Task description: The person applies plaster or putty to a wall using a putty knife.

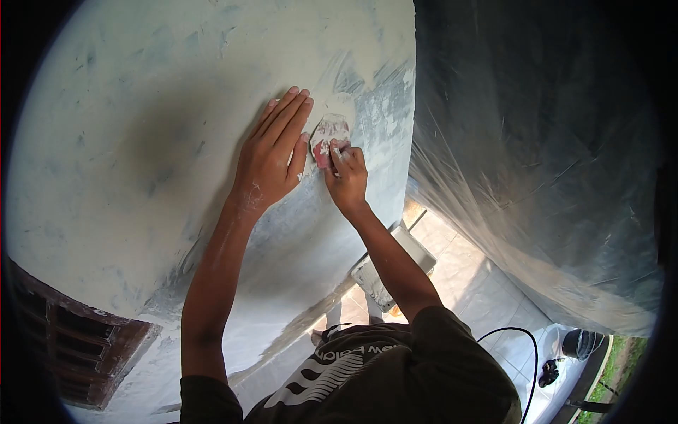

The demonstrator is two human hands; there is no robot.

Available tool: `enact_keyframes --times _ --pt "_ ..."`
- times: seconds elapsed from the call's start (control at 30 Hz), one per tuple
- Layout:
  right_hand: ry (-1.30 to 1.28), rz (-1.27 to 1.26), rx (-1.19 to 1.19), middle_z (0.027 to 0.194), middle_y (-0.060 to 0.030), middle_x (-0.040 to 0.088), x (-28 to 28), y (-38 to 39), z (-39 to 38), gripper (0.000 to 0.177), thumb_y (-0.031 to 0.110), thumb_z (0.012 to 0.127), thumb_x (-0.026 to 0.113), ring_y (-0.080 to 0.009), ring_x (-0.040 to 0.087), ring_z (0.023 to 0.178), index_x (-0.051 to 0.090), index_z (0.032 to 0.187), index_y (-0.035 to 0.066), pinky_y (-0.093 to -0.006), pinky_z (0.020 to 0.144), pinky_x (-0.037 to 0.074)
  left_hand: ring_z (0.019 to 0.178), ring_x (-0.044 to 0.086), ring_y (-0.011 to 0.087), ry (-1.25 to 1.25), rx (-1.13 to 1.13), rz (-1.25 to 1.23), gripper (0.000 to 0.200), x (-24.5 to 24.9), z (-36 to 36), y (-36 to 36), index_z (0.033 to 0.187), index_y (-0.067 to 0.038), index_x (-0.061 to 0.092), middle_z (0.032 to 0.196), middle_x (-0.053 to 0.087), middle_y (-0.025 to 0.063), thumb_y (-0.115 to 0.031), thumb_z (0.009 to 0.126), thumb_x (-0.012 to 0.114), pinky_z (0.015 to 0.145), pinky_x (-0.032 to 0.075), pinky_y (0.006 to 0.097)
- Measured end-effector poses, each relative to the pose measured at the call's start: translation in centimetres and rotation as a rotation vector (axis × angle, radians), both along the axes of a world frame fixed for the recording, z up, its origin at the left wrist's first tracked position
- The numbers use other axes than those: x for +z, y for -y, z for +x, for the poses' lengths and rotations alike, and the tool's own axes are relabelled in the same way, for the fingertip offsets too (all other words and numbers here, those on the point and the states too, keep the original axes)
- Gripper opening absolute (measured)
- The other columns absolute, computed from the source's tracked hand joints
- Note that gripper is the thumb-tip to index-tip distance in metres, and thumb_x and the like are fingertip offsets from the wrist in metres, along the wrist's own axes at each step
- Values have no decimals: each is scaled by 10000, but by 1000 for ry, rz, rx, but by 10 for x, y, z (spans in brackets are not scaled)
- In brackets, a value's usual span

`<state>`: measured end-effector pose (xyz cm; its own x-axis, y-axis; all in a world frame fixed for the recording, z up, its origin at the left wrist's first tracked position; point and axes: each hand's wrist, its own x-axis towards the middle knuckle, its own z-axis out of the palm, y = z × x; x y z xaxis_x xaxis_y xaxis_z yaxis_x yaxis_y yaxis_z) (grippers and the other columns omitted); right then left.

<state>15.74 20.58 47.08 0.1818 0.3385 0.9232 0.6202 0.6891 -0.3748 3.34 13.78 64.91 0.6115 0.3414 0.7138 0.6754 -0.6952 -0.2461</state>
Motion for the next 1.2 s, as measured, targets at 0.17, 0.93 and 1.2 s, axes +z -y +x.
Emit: enact_keyframes --times 0.17,0.93,1.2 --pt "-137 -53 229 783 -69 608 -41 53 -27 494 -90 679 743 -221 557 785 689 1165 -24 -316 619 500 1352 481 311 -4 5 -2 422 1 -2 3 1330 43 548 1386 562 177 -25 913 548 1144 359 464" --pt "-149 45 35 759 -69 590 28 24 8 482 -89 722 715 -199 531 744 672 1198 -20 -296 585 480 1346 488 311 -1 14 61 451 8 -14 0 1353 27 534 1385 565 170 -9 904 547 1134 371 463" --pt "11 -9 105 792 -101 591 -20 48 -43 566 -61 661 754 -284 576 829 646 1216 -37 -364 691 529 1345 492 309 15 2 61 441 12 -15 2 1343 25 547 1383 569 171 -8 903 544 1137 366 462"
